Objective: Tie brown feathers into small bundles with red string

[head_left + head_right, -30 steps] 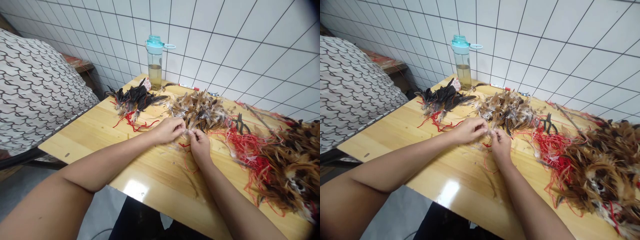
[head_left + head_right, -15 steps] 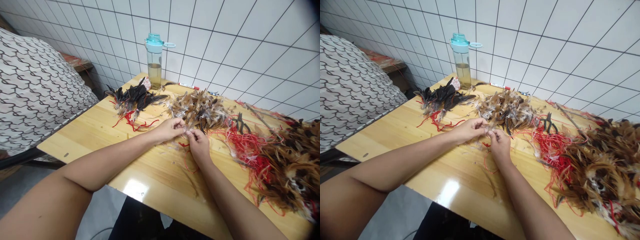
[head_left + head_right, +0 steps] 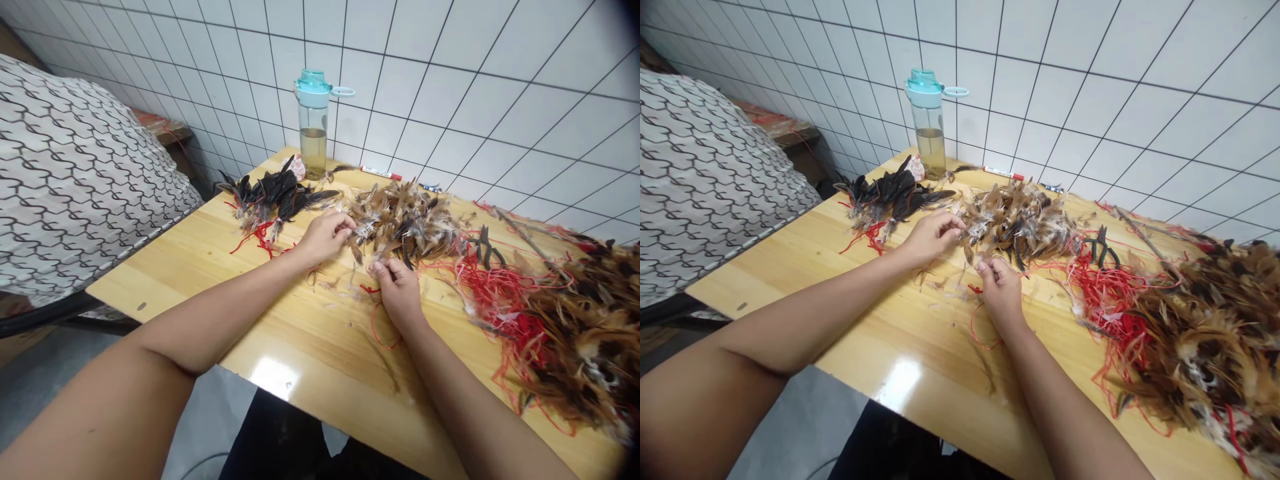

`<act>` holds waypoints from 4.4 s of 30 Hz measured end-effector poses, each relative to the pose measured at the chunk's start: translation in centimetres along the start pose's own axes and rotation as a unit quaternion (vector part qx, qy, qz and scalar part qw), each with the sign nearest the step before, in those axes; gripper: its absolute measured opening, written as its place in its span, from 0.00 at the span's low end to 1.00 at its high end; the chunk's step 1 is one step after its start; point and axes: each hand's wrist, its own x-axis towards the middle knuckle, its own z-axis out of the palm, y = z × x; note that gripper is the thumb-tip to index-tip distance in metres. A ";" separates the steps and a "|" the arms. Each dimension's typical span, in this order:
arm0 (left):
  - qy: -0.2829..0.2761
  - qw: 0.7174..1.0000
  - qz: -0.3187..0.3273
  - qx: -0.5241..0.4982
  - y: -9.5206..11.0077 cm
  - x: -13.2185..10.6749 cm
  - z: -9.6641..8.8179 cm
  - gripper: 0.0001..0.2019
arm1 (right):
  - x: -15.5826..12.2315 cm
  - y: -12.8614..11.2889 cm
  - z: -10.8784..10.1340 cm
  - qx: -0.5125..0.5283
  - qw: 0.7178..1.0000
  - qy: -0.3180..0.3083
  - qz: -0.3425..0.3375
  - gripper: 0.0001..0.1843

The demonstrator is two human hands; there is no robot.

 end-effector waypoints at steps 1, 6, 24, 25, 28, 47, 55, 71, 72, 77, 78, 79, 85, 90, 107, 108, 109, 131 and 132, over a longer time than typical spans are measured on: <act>0.015 0.999 0.018 0.047 -0.6 0.3 -0.3 0.09 | 0.0 0.0 0.0 0.006 1.000 0.002 0.007 0.12; -0.032 0.988 0.057 0.143 -2.1 0.6 -0.5 0.09 | -0.1 0.0 0.1 0.019 0.999 0.008 0.035 0.13; -0.204 0.978 0.026 -0.037 0.4 0.3 -1.5 0.05 | -0.2 -0.4 0.1 -0.003 0.999 0.021 0.041 0.13; -0.212 0.975 0.017 -0.061 0.5 0.3 -1.7 0.05 | -0.2 -0.4 0.2 0.000 0.999 0.023 0.039 0.13; -0.234 0.966 0.003 -0.106 0.5 0.4 -2.0 0.05 | -0.2 -0.3 0.2 0.004 0.999 0.027 0.032 0.12; -0.337 0.935 0.098 -0.050 2.2 0.1 -2.7 0.02 | 0.0 0.4 0.0 -0.069 0.997 0.037 0.002 0.12; -0.339 0.935 0.096 -0.030 2.3 0.0 -2.6 0.04 | 0.1 0.4 0.0 -0.071 0.997 0.023 -0.003 0.11; -0.289 0.953 0.092 -0.021 1.8 -0.1 -1.9 0.02 | 0.1 0.2 0.2 -0.072 0.996 -0.032 -0.036 0.11; -0.290 0.953 0.081 -0.026 1.8 -0.2 -1.9 0.03 | 0.1 0.2 0.2 -0.074 0.996 -0.032 -0.040 0.12; -0.284 0.954 0.047 -0.077 1.3 -0.3 -1.6 0.08 | 0.2 -0.1 0.1 -0.067 0.997 -0.027 -0.034 0.13; -0.272 0.958 0.055 -0.076 1.1 -0.3 -1.5 0.09 | 0.2 -0.1 0.0 -0.061 0.998 -0.022 -0.021 0.13; -0.257 0.962 0.068 -0.062 0.9 -0.2 -1.5 0.11 | 0.2 -0.2 0.0 -0.053 0.998 -0.016 -0.005 0.13; -0.246 0.944 0.181 0.125 -0.5 -0.1 -0.9 0.13 | 0.1 -0.4 0.1 0.002 0.998 0.004 0.062 0.12; -0.189 0.959 0.179 0.111 -0.5 0.1 -0.9 0.07 | 0.0 -0.2 0.1 -0.007 0.998 0.019 0.065 0.13; -0.141 0.964 -0.066 -0.217 2.0 -1.7 1.6 0.05 | 0.2 0.3 0.1 -0.060 0.998 0.013 -0.004 0.11; -0.135 0.968 -0.056 -0.202 2.0 -1.7 1.6 0.05 | 0.2 0.3 0.0 -0.062 0.998 0.009 -0.007 0.12; -0.131 0.972 -0.047 -0.189 1.9 -1.7 1.6 0.06 | 0.2 0.3 0.0 -0.063 0.998 0.005 -0.010 0.12; 0.067 0.985 -0.021 0.155 -4.5 2.1 -2.3 0.07 | 0.1 0.9 0.2 -0.068 0.998 0.015 0.006 0.14; 0.057 0.983 -0.038 0.171 -4.4 2.3 -2.2 0.07 | 0.1 1.1 0.3 -0.069 0.997 0.016 0.008 0.15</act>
